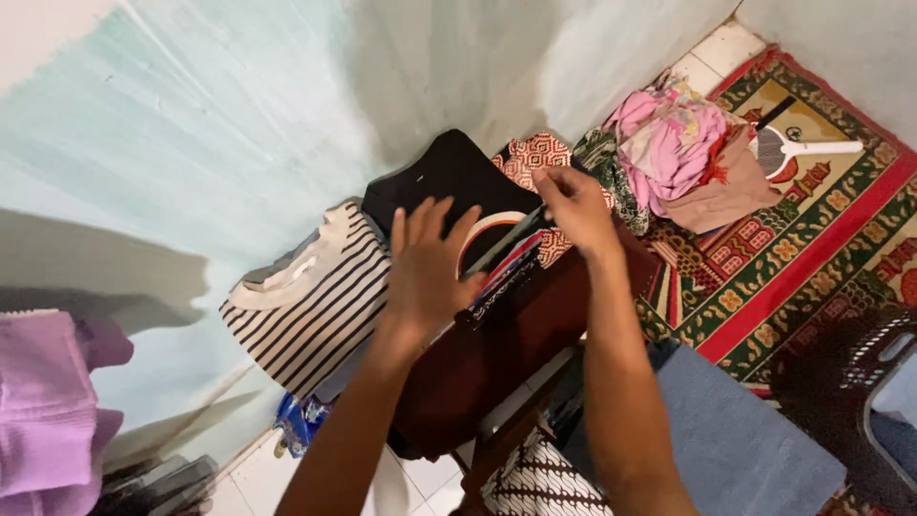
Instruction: The person folds a black t-shirt on a wooden table and then places it on a stack of other folded clothes.
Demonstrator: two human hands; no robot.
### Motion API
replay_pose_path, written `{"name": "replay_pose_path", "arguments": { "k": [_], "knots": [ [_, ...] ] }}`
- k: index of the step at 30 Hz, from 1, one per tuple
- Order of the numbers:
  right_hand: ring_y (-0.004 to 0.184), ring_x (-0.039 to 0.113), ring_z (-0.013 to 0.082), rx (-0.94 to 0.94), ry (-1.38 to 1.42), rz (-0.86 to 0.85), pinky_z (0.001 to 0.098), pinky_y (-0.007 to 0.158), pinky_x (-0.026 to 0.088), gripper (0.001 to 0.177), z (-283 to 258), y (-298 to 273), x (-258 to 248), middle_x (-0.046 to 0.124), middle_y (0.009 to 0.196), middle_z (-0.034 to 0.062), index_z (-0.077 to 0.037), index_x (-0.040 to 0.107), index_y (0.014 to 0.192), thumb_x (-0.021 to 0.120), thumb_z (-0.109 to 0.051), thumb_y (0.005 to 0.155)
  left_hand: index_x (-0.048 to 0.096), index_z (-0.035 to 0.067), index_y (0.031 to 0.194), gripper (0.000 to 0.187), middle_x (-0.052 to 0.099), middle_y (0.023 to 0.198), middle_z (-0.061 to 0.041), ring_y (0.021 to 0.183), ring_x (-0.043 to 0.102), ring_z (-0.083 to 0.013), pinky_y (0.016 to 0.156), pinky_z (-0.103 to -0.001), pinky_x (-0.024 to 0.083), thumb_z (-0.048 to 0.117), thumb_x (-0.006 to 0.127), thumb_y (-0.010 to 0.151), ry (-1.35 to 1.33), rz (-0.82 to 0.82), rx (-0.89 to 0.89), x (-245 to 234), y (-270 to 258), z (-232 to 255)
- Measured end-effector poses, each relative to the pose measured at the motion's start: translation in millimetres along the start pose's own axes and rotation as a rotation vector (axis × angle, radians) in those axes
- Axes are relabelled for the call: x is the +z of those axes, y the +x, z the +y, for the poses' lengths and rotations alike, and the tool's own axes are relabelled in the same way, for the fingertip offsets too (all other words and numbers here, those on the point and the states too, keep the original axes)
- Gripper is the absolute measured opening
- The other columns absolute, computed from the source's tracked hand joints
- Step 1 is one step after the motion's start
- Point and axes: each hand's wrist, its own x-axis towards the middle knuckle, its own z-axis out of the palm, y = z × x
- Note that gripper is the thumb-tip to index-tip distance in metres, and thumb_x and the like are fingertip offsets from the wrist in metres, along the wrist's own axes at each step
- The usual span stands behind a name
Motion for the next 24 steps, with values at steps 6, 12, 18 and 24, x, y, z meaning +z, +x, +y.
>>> {"name": "replay_pose_path", "arguments": {
  "k": [6,12,18,24],
  "knots": [
    [0.054,0.07,0.0221,0.185,0.061,-0.231,0.0336,0.066,0.055,0.05,-32,6,-4,0.068,0.079,0.0161,0.001,0.07,0.132,0.086,-0.02,0.089,0.057,0.025,0.147,0.073,0.056,0.102,-0.001,0.115,0.045,-0.0289,0.103,-0.054,0.029,0.027,0.086,0.08,0.208,-0.073,-0.078,12,-32,-15],
    [0.073,0.063,0.0114,0.094,0.131,-0.242,0.0256,0.074,0.049,0.047,-19,19,1,0.066,0.081,0.0024,-0.01,0.074,0.13,0.085,-0.014,0.084,0.065,0.024,0.109,0.043,0.049,0.085,0.004,0.1,0.049,-0.0231,0.085,-0.048,0.034,0.015,0.08,0.07,0.325,0.236,-0.006,25,-35,-10],
    [0.075,0.064,0.016,0.094,-0.059,-0.238,0.0301,0.073,0.048,0.039,-18,18,1,0.069,0.081,0.0051,-0.014,0.077,0.128,0.074,-0.014,0.089,0.062,0.014,0.131,0.062,0.057,0.1,-0.006,0.109,0.052,-0.0303,0.098,-0.054,0.036,0.035,0.078,0.075,0.182,0.043,-0.129,16,-26,4],
    [0.122,0.067,0.0345,0.019,-0.093,-0.296,0.0497,0.105,0.049,0.033,-7,9,11,0.073,0.127,0.0185,-0.012,0.073,0.135,0.068,-0.021,0.104,0.03,0.006,0.167,0.075,0.026,0.171,-0.029,0.158,0.024,-0.0543,0.122,-0.073,0.026,0.039,0.062,0.108,-0.059,0.159,0.071,45,-13,23]
  ]
}}
